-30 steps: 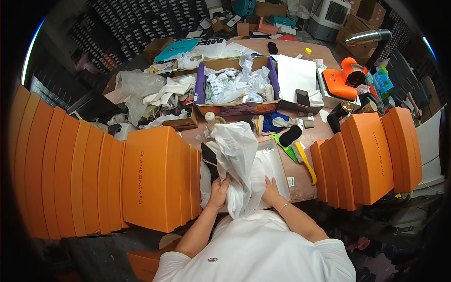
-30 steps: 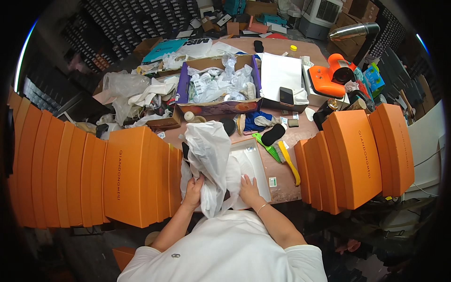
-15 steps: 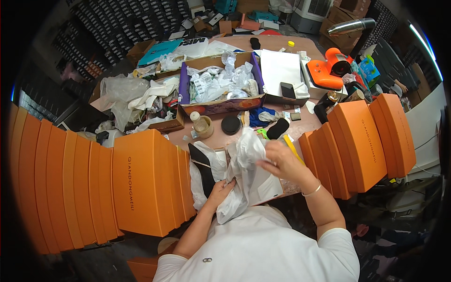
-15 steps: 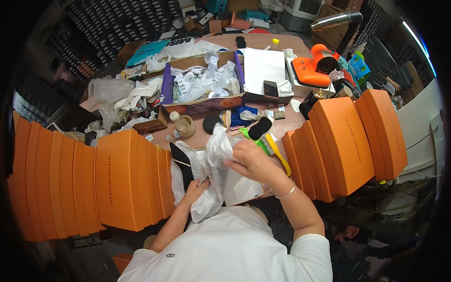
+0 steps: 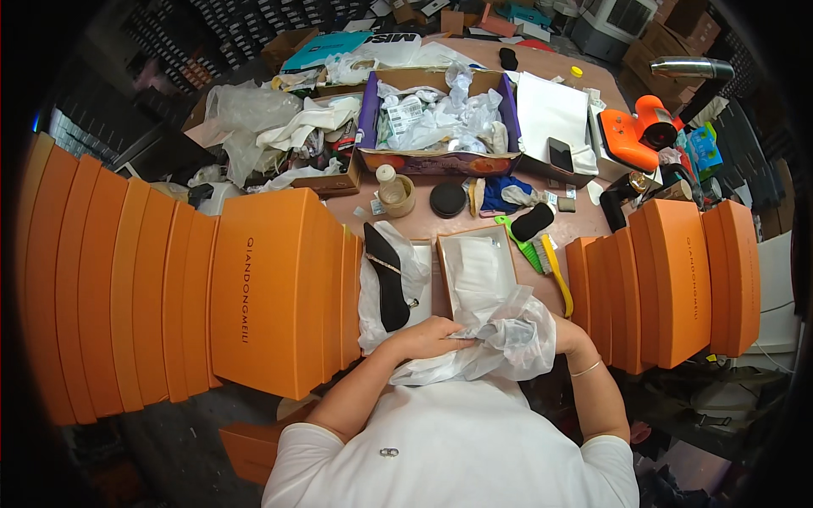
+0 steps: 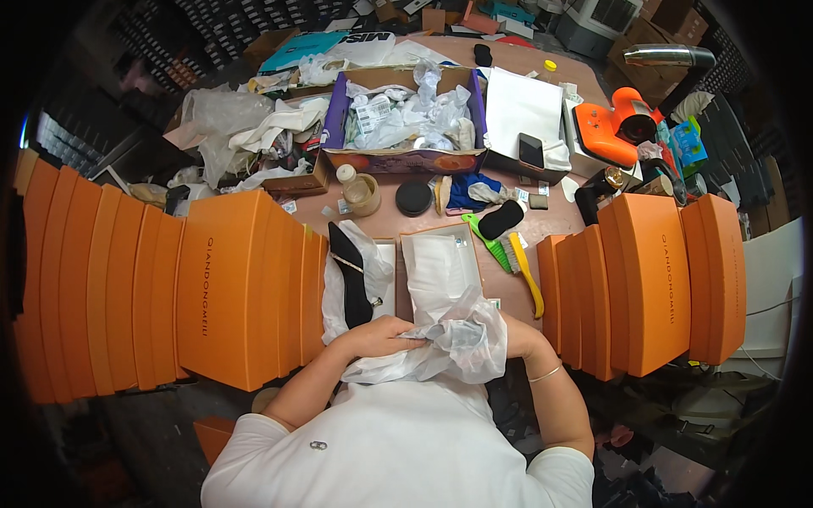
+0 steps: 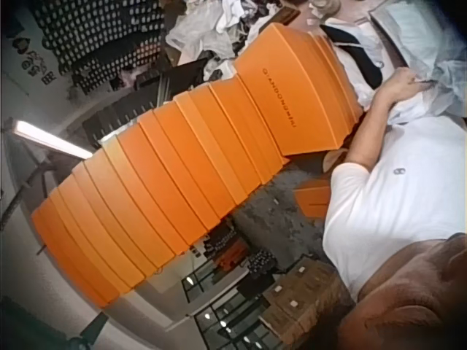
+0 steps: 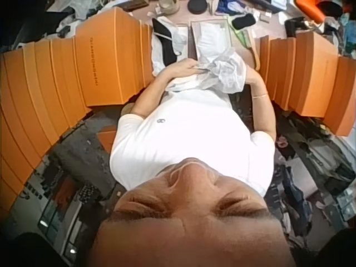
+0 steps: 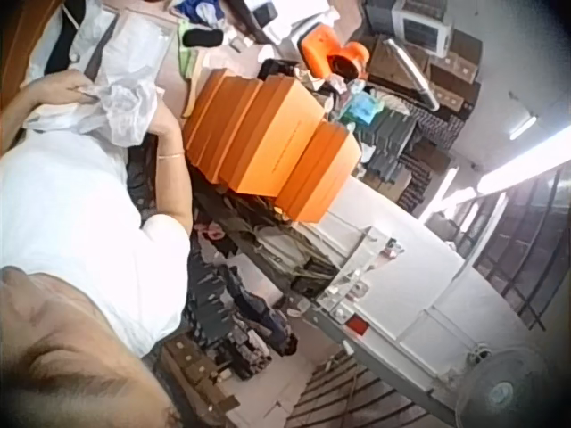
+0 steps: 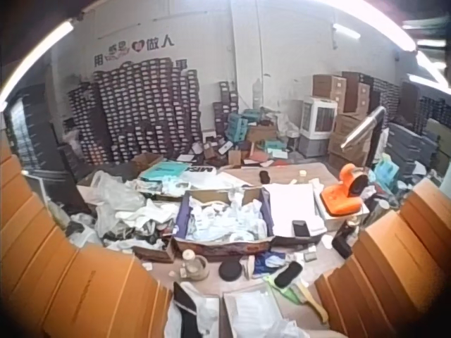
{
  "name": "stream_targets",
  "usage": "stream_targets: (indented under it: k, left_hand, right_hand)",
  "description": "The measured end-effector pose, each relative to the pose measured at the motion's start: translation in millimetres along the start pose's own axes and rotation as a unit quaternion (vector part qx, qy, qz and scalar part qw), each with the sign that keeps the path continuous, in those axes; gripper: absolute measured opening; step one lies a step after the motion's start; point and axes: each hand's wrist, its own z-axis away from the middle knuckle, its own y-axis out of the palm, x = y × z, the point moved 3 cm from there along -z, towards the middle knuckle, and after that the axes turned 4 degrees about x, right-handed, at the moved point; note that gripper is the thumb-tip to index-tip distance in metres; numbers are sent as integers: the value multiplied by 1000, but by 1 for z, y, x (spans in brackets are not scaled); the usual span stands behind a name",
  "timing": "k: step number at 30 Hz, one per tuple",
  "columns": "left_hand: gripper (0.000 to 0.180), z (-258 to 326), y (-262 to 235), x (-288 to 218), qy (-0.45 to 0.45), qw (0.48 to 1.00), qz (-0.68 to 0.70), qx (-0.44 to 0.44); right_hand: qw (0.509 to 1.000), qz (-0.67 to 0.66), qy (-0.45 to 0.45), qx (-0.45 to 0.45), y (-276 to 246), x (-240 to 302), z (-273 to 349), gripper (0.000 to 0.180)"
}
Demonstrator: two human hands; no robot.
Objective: Inspecting, brushing, and packing women's high-heeled shoes into boxes for shipping.
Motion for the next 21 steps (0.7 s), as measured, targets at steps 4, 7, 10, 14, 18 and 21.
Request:
stream_targets:
  k: [4, 7, 10, 14, 18, 21]
  left_hand:
    - [80, 29, -15, 30, 131, 960, 246, -1]
    - [65, 25, -1, 27, 115, 907, 402, -54]
    - [25, 1, -9, 34, 108, 880, 428, -178]
    - [18, 1, -70, 15, 258, 631, 569, -459]
    - [29, -8, -63, -54, 347, 775, 159, -504]
    - [33, -84, -12, -61, 328, 820, -353, -309]
  right_hand:
    - [961, -168, 19, -221, -13, -28, 39, 43]
    - [862, -404, 17, -305, -20, -43, 63, 36]
    - [829, -372, -52, -414, -31, -24, 83, 31]
    - [875, -115, 4, -469, -62, 13, 117, 40]
    - [812, -6, 43, -582, -55, 3, 130, 40]
    - [790, -11, -20, -613, -45, -6, 113, 41]
